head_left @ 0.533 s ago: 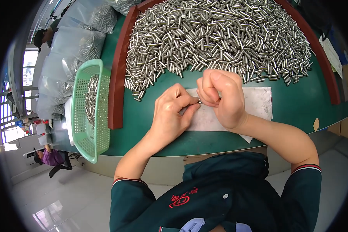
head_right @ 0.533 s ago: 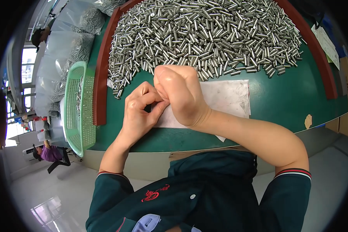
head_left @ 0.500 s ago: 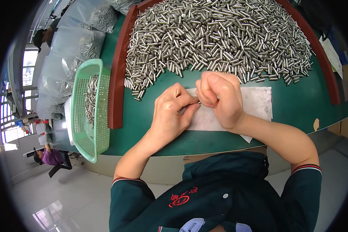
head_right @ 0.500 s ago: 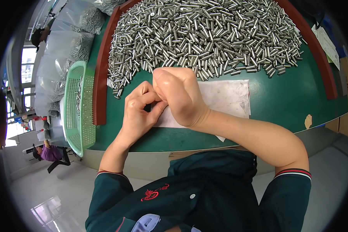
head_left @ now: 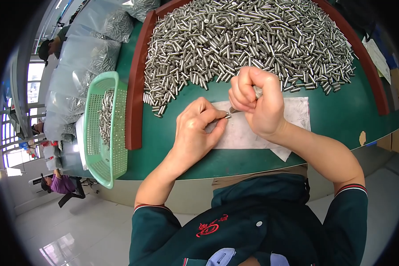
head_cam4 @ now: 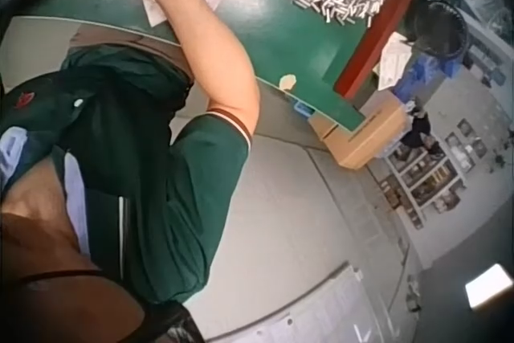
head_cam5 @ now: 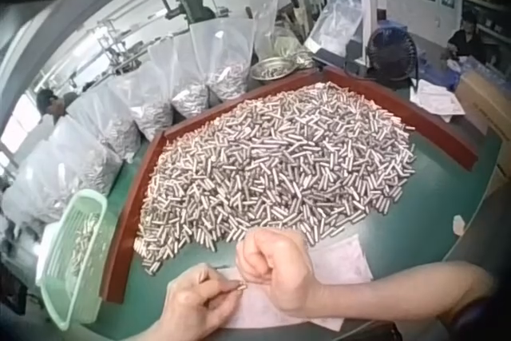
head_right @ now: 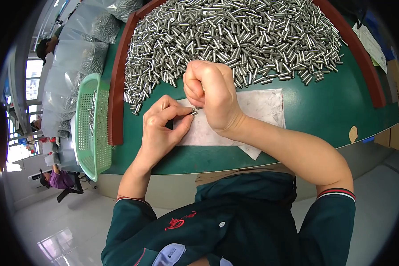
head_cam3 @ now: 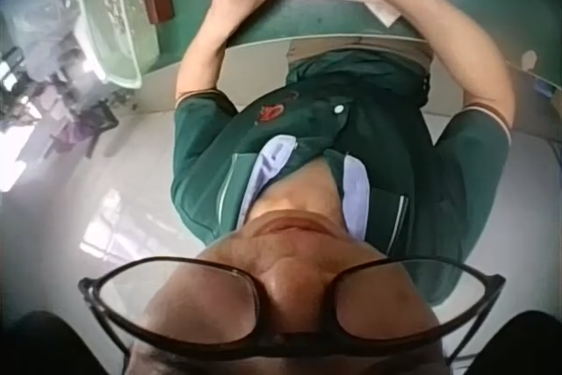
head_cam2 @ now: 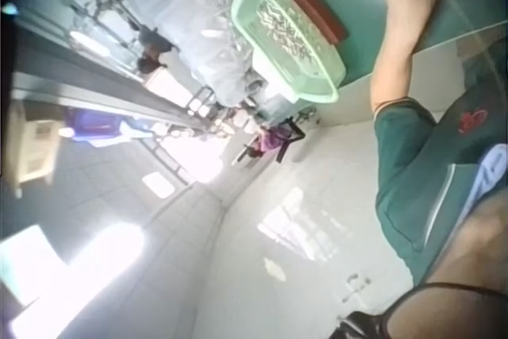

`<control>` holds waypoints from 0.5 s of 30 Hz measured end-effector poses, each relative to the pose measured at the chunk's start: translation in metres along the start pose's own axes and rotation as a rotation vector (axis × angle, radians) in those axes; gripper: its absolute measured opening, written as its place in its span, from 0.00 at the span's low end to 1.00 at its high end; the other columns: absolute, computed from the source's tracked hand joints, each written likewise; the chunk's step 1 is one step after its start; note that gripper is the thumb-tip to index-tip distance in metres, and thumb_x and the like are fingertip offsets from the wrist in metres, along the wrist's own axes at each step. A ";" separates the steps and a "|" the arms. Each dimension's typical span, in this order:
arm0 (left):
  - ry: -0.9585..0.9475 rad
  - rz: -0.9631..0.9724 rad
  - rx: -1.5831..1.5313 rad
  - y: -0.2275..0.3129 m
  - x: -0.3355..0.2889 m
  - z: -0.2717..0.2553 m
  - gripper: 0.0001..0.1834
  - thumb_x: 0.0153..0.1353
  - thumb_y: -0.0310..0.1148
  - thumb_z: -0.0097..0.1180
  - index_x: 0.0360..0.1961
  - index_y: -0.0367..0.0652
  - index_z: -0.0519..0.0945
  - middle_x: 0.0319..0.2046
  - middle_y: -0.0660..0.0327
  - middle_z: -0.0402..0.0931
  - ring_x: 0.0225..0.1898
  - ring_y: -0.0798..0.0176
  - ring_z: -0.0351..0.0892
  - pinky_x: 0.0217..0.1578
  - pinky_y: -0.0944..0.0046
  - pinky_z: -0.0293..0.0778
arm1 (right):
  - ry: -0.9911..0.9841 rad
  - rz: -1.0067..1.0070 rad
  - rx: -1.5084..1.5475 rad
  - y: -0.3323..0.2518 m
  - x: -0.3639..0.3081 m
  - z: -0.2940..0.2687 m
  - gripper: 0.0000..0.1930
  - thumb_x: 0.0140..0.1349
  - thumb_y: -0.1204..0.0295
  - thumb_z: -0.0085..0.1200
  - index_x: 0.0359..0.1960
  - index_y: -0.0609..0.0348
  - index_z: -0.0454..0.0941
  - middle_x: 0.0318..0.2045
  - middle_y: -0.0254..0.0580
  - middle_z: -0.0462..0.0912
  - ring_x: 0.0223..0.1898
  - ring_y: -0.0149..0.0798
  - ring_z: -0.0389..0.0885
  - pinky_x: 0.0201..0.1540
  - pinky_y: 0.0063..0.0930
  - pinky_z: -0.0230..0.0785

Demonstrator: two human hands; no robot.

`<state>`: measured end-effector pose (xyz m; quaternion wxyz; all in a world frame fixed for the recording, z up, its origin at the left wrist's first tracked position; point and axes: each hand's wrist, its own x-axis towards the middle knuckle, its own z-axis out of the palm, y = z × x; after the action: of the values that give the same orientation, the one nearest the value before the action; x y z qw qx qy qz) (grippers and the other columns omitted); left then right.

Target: A person at a manufacturing workbench manually inspects and sorts small cylindrical metal pins using a small tool.

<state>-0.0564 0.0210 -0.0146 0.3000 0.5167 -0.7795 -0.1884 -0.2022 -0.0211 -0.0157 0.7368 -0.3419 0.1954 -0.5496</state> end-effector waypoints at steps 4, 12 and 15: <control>0.020 0.151 0.191 0.003 0.001 0.003 0.07 0.36 0.20 0.57 0.19 0.38 0.72 0.20 0.60 0.66 0.22 0.58 0.69 0.22 0.61 0.67 | 0.011 -0.005 -0.053 -0.002 0.001 0.000 0.18 0.58 0.64 0.31 0.11 0.54 0.54 0.08 0.29 0.53 0.11 0.23 0.45 0.15 0.19 0.41; -0.061 0.222 0.462 0.005 0.008 0.002 0.06 0.39 0.21 0.55 0.22 0.38 0.74 0.21 0.60 0.68 0.21 0.58 0.69 0.22 0.62 0.67 | -0.041 0.020 -0.047 -0.005 -0.001 -0.002 0.16 0.56 0.69 0.33 0.10 0.56 0.54 0.10 0.29 0.55 0.12 0.23 0.49 0.15 0.18 0.43; -0.037 0.073 0.126 0.001 0.012 -0.006 0.04 0.42 0.22 0.55 0.21 0.37 0.72 0.20 0.60 0.69 0.23 0.63 0.70 0.24 0.65 0.67 | -0.032 0.030 -0.053 -0.005 -0.001 -0.001 0.16 0.56 0.69 0.32 0.10 0.56 0.54 0.10 0.30 0.55 0.12 0.24 0.50 0.15 0.18 0.44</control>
<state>-0.0564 0.0107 -0.0062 0.2594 0.5021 -0.8135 -0.1375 -0.2066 -0.0213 -0.0130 0.7387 -0.3669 0.2034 -0.5275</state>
